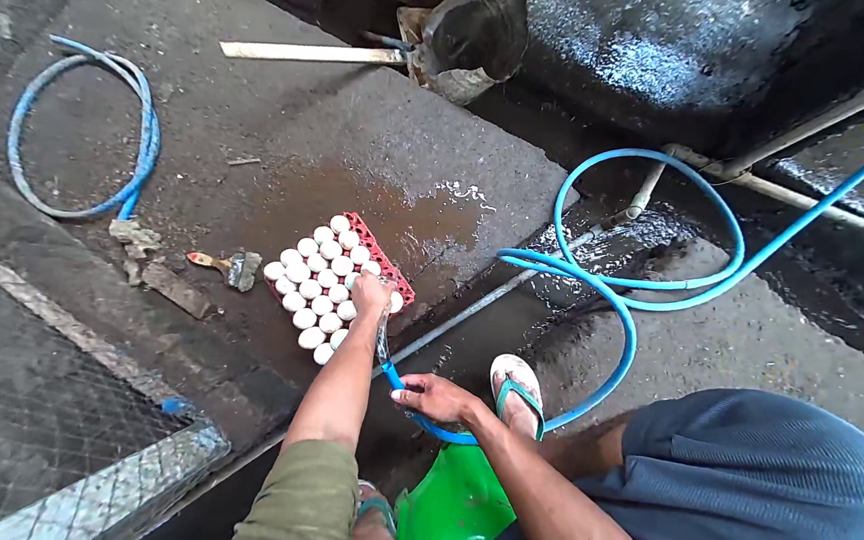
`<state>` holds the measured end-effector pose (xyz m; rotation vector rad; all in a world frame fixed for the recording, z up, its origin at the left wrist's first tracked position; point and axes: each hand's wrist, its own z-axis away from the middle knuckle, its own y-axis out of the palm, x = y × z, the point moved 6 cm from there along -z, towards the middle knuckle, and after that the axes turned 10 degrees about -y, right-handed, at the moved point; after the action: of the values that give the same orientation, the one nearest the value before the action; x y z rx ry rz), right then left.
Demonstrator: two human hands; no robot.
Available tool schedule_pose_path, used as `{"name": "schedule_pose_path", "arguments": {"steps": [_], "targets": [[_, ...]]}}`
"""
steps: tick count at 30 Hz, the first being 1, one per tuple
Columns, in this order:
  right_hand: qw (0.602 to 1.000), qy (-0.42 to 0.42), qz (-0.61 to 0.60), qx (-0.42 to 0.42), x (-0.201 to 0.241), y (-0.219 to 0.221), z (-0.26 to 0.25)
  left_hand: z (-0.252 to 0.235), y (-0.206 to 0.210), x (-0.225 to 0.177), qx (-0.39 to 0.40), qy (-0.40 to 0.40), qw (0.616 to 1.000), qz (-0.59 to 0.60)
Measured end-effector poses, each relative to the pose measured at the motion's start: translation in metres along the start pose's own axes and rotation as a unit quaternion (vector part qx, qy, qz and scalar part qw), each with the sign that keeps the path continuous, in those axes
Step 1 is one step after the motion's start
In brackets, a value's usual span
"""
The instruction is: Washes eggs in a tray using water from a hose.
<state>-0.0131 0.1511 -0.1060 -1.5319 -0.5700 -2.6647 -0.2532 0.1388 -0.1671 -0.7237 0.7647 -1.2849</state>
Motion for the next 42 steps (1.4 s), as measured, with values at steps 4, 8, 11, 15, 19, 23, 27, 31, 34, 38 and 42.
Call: {"name": "schedule_pose_path", "arguments": {"steps": [4,8,11,15,19,23,27,31,34,38,42], "targets": [[1.0,-0.013,0.002,-0.009,0.001,-0.001,0.0,0.001,-0.001,0.001,-0.015,-0.023,1.0,-0.001],[1.0,-0.008,0.001,-0.011,0.002,-0.001,0.0,0.004,0.002,0.003,-0.026,-0.035,0.999,0.005],[1.0,-0.011,0.002,-0.011,0.003,-0.001,-0.002,0.01,-0.003,0.007,-0.025,-0.034,0.999,0.018],[1.0,-0.011,0.006,-0.012,0.001,0.001,-0.007,0.034,-0.028,0.025,-0.061,-0.009,0.99,0.125],[1.0,-0.005,0.009,-0.011,0.0,0.002,-0.01,0.052,-0.035,0.055,0.012,0.043,0.927,0.373],[1.0,-0.004,0.02,-0.003,0.002,0.005,-0.011,0.074,-0.027,0.073,0.179,0.086,0.77,0.607],[0.999,-0.004,0.036,0.015,0.002,0.01,-0.009,0.092,-0.018,0.089,0.279,0.088,0.652,0.7],[0.998,-0.004,0.062,0.016,0.007,0.013,-0.006,0.097,-0.015,0.11,0.253,0.056,0.596,0.76],[0.997,0.003,0.073,0.021,0.007,0.019,-0.005,0.083,-0.025,0.152,0.145,0.013,0.619,0.772],[0.996,0.009,0.085,0.037,0.004,0.027,-0.005,0.049,-0.043,0.225,-0.025,-0.072,0.692,0.718],[0.994,0.019,0.097,0.042,0.002,0.033,-0.005,0.009,-0.04,0.275,-0.07,-0.158,0.814,0.555]]}}
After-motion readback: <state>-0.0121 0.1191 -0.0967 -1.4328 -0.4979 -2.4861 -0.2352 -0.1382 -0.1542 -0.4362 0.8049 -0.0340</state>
